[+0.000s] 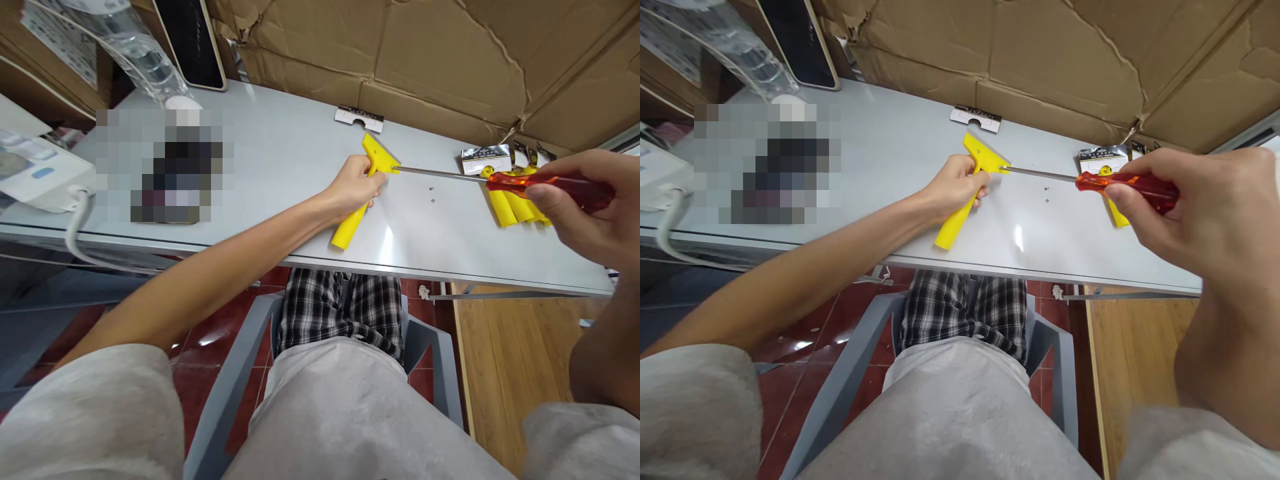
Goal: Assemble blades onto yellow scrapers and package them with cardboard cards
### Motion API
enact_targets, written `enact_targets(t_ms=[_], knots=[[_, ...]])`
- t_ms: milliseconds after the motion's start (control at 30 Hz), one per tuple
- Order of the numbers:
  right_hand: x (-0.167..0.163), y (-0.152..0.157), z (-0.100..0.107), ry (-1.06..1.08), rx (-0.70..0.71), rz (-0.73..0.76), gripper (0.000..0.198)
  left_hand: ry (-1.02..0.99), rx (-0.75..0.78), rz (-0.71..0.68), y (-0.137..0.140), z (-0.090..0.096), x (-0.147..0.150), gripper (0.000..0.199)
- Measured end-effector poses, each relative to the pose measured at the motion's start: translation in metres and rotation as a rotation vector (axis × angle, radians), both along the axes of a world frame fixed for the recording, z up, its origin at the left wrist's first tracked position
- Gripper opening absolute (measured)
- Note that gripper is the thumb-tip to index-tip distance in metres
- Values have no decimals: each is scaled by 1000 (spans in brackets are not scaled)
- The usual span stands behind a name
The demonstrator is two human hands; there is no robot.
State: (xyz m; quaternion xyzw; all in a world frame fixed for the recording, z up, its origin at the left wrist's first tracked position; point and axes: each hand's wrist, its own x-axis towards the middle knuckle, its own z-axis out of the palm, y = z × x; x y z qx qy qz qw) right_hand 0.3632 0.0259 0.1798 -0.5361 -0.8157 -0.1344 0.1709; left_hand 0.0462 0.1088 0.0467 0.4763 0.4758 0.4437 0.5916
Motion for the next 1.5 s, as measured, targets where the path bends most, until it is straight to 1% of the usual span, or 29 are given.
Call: enact_targets(t_ms=[100,200,233,300,333,367,467,500,633,700,767,867,900,967,1067,1267,1333,1433,1500], knots=[[-8,2,0,-30,43,28,35,1,-2,13,1,0,0,22],[-4,4,0,40,26,-23,30,24,-4,-3,1,0,0,22],[-2,4,0,67,9,-37,33,32,-5,-7,1,0,1,22],[4,5,0,109,-22,-41,49,35,-9,-7,1,0,1,23],[6,5,0,117,-26,-31,53,27,-9,-4,1,0,1,24],[7,4,0,115,-14,-10,52,19,-7,0,1,0,1,24],[4,4,-2,58,35,46,33,22,-7,8,2,-1,0,23],[2,4,-3,45,55,59,30,27,-9,9,2,-2,0,23],[-6,6,-4,21,114,77,29,14,-12,2,2,-2,0,26],[-7,8,-2,-2,101,48,30,13,-10,0,1,-1,0,25],[-3,9,0,18,39,5,35,12,-6,2,1,-1,0,26],[10,11,2,74,-71,-26,62,18,-4,7,2,-1,0,27],[15,11,1,81,-88,-21,66,23,-6,9,3,-1,0,27],[24,12,0,80,-82,-6,62,22,-8,13,4,-2,0,27],[32,14,-2,68,4,0,52,-2,-9,16,5,-4,0,29],[25,13,-2,58,67,-32,39,0,-17,6,4,-2,1,29],[23,12,-1,81,37,-70,43,15,-21,-6,2,0,1,27],[26,11,-1,139,-33,-76,64,30,-20,-21,1,3,1,25],[28,10,-2,178,-31,-44,62,29,-16,-23,0,3,1,25]])
